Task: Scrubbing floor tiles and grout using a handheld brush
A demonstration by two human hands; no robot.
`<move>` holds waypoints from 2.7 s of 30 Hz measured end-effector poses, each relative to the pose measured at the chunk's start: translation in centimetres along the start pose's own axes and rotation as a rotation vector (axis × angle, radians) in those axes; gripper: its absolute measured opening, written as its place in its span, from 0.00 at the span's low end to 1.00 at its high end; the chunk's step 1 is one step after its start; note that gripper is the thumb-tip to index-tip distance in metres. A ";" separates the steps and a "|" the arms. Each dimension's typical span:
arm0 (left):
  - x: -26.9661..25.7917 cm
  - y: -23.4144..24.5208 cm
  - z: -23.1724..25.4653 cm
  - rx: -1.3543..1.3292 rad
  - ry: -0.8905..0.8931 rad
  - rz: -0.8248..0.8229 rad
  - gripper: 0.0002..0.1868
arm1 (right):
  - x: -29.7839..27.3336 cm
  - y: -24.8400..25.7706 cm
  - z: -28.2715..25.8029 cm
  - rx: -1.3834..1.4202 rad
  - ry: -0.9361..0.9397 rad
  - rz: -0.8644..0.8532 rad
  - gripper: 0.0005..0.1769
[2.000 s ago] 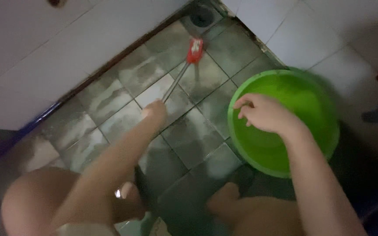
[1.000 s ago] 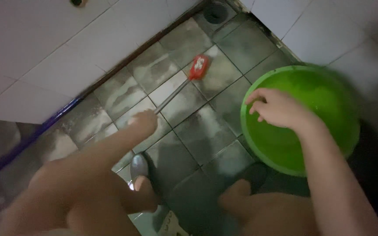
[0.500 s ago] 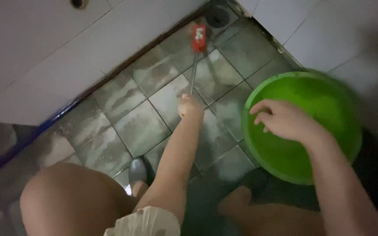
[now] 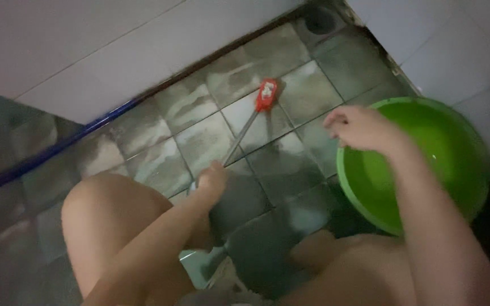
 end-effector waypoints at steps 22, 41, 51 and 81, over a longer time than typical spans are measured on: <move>-8.5 6.9 -7.7 -0.969 -0.576 0.317 0.19 | 7.3 -15.6 3.9 0.709 -0.347 -0.152 0.22; -5.7 3.7 -20.0 -1.093 -0.137 0.652 0.18 | 10.2 -17.3 7.0 -0.439 -0.303 0.036 0.34; -1.8 2.7 -20.3 -1.132 -0.032 0.574 0.14 | 10.8 -20.1 5.3 -0.546 -0.320 0.083 0.14; -4.7 3.5 -19.2 -1.103 -0.109 0.439 0.14 | 11.2 -18.6 8.6 -0.686 -0.319 0.139 0.13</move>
Point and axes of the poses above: each hand's wrist, its own x-axis towards the middle knuckle, its own y-axis out of the back of the hand, z = x × y, the point moved 3 cm from there along x, towards the middle knuckle, and after that the axes turned 9 degrees about x, right-handed, at the moved point
